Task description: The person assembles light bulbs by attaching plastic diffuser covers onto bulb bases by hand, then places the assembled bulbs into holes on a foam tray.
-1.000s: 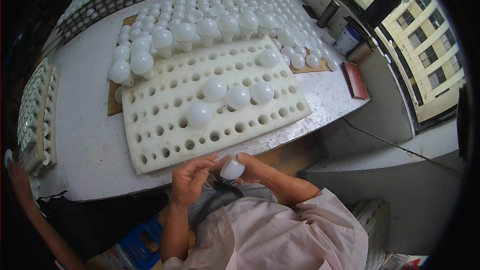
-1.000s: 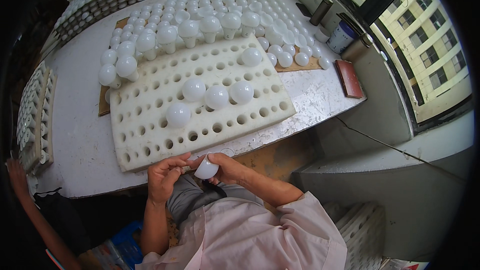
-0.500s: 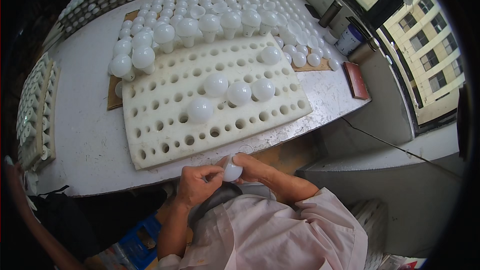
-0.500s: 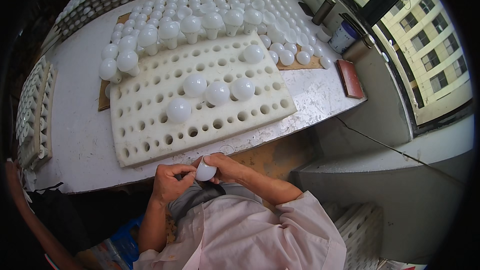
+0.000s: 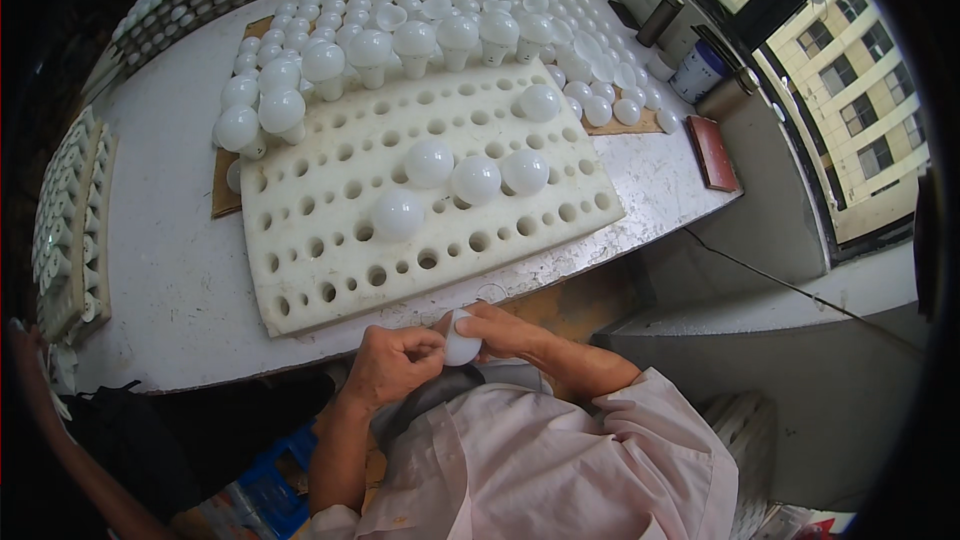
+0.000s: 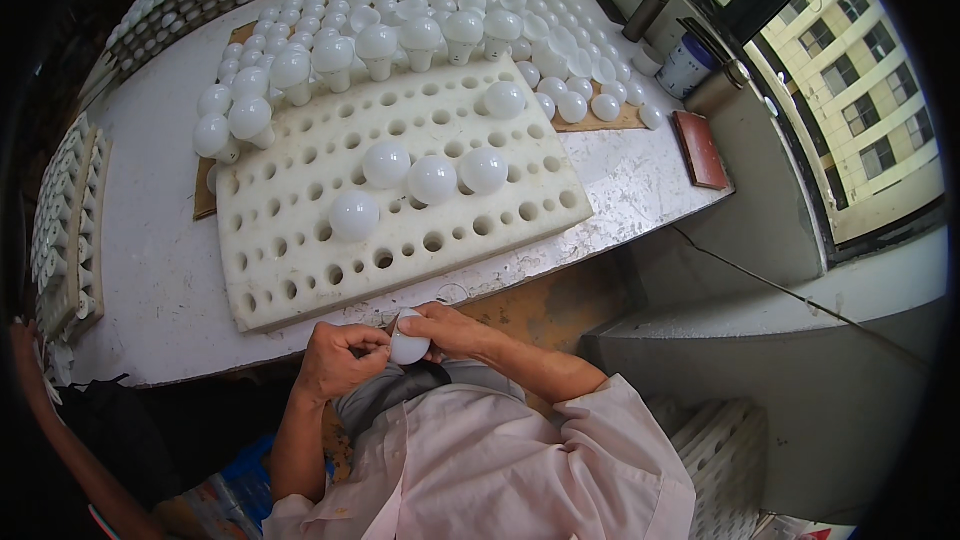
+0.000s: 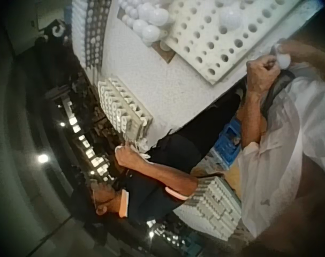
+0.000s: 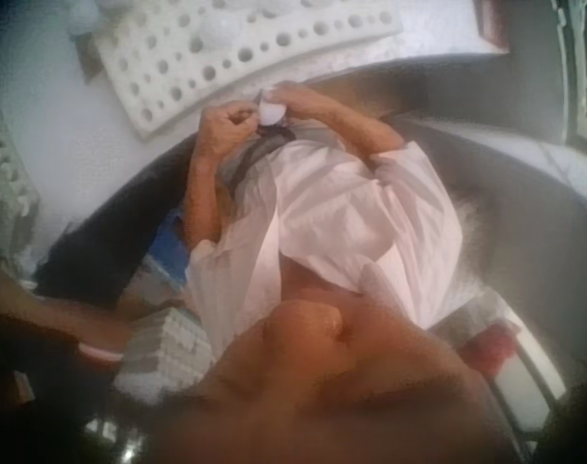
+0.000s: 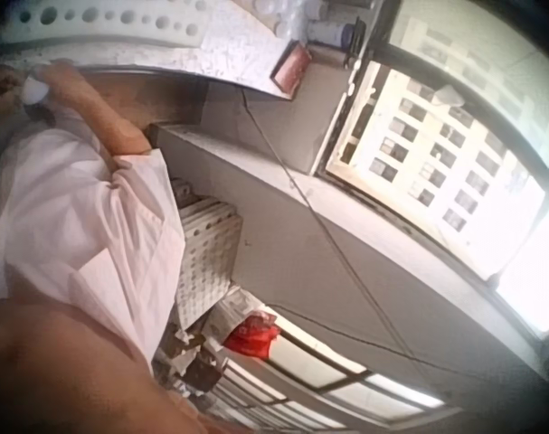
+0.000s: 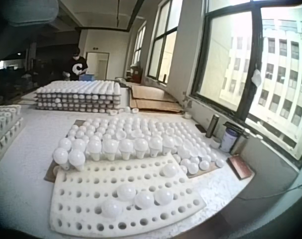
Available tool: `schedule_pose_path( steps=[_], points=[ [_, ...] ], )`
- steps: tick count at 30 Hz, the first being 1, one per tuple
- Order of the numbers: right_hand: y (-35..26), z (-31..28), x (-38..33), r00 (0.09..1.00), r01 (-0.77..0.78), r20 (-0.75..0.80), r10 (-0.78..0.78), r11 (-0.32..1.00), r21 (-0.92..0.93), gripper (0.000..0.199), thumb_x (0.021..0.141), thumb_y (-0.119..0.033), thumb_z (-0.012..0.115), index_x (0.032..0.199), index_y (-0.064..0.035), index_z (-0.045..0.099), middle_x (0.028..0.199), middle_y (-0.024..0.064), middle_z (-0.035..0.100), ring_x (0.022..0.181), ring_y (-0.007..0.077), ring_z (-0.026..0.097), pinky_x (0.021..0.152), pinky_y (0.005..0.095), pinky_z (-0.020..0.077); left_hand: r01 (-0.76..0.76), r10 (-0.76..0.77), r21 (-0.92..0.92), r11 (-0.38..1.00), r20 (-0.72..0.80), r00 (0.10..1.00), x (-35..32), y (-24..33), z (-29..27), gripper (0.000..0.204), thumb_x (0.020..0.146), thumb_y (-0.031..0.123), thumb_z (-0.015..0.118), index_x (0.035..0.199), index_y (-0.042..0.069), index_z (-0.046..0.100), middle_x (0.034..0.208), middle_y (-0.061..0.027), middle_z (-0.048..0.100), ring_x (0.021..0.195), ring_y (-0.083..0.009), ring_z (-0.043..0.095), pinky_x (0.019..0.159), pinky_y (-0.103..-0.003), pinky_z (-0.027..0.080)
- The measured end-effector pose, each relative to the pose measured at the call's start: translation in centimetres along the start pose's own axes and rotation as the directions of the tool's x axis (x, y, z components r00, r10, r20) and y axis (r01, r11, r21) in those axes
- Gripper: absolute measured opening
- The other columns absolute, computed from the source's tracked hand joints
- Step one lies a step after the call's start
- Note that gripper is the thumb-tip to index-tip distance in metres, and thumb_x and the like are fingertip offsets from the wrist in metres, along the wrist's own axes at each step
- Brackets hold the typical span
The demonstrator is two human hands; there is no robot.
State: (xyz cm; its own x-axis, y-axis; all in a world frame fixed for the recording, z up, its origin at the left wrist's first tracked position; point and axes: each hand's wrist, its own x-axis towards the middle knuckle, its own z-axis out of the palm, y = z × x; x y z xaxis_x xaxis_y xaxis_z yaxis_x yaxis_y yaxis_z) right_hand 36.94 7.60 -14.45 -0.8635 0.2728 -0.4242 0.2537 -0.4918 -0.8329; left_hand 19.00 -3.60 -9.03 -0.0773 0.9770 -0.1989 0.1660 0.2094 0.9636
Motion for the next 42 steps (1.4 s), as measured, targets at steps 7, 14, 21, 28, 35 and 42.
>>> schedule_pose_path(
  steps=[7,14,21,28,35,42],
  points=[
    [0.4,0.1,0.2,0.999,-0.018,-0.029,0.017,0.999,-0.033,0.045,0.088,-0.043,0.053,0.104,-0.0021,0.063,0.072,0.0026,0.058,0.052,0.0076,0.049,0.044,0.021,0.0401,0.014,-0.014,-0.015,1.0,0.016,1.0,0.1,-0.2,0.0,0.009,0.075,0.004,0.066,0.081,-0.003,0.069,0.066,-0.0023,0.065,0.062,-0.0038,0.057,0.058,-0.019,0.047],
    [1.5,0.1,0.5,0.999,-0.024,-0.039,0.022,0.999,-0.033,0.046,0.087,-0.043,0.055,0.103,-0.0001,0.063,0.071,0.0034,0.057,0.053,0.0084,0.05,0.044,0.0222,0.0401,-0.001,0.001,-0.023,1.0,-0.005,1.0,0.2,-0.7,0.4,0.009,0.079,0.003,0.063,0.08,-0.005,0.067,0.065,-0.005,0.065,0.06,-0.0042,0.056,0.056,-0.02,0.046],
    [0.6,0.5,0.1,0.998,0.051,0.041,-0.056,0.992,0.116,0.051,0.088,-0.046,0.054,0.106,0.0016,0.061,0.073,0.0027,0.056,0.054,0.0065,0.047,0.045,0.0209,0.0387,-0.101,0.036,-0.341,0.935,-0.19,0.981,0.1,-2.3,0.0,0.011,0.084,-0.001,0.053,0.083,-0.006,0.063,0.07,-0.0124,0.068,0.066,-0.0121,0.065,0.06,-0.024,0.052],
    [1.2,0.1,0.3,0.993,0.068,0.087,-0.085,0.981,0.182,0.057,0.087,-0.048,0.056,0.113,0.0022,0.057,0.08,0.0045,0.059,0.055,0.0062,0.048,0.046,0.0191,0.0401,-0.233,0.223,-0.044,0.972,-0.163,0.961,-0.6,-1.6,0.3,0.009,0.08,0.001,0.061,0.083,-0.003,0.068,0.077,-0.0088,0.07,0.062,-0.0083,0.061,0.055,-0.021,0.048],
    [1.7,-0.2,0.5,0.985,0.103,0.113,-0.131,0.968,0.227,0.061,0.082,-0.043,0.065,0.122,0.0008,0.051,0.092,0.0076,0.061,0.069,0.0096,0.058,0.054,0.0201,0.0488,-0.168,0.17,0.032,0.985,-0.088,0.981,-0.4,-1.1,0.5,0.01,0.073,-0.001,0.066,0.083,0.001,0.07,0.081,-0.0083,0.071,0.062,-0.0076,0.06,0.053,-0.021,0.045],
    [0.5,0.8,0.0,0.98,0.178,0.032,-0.196,0.937,0.301,0.085,0.072,-0.045,0.076,0.135,-0.0019,0.038,0.114,0.0088,0.057,0.099,0.018,0.059,0.065,0.0276,0.0541,-0.508,0.61,0.353,0.786,-0.307,0.731,-1.2,-2.5,1.8,0.021,0.067,0.001,0.077,0.085,0.004,0.068,0.107,-0.0136,0.068,0.087,-0.026,0.066,0.073,-0.027,0.052]
  ],
)
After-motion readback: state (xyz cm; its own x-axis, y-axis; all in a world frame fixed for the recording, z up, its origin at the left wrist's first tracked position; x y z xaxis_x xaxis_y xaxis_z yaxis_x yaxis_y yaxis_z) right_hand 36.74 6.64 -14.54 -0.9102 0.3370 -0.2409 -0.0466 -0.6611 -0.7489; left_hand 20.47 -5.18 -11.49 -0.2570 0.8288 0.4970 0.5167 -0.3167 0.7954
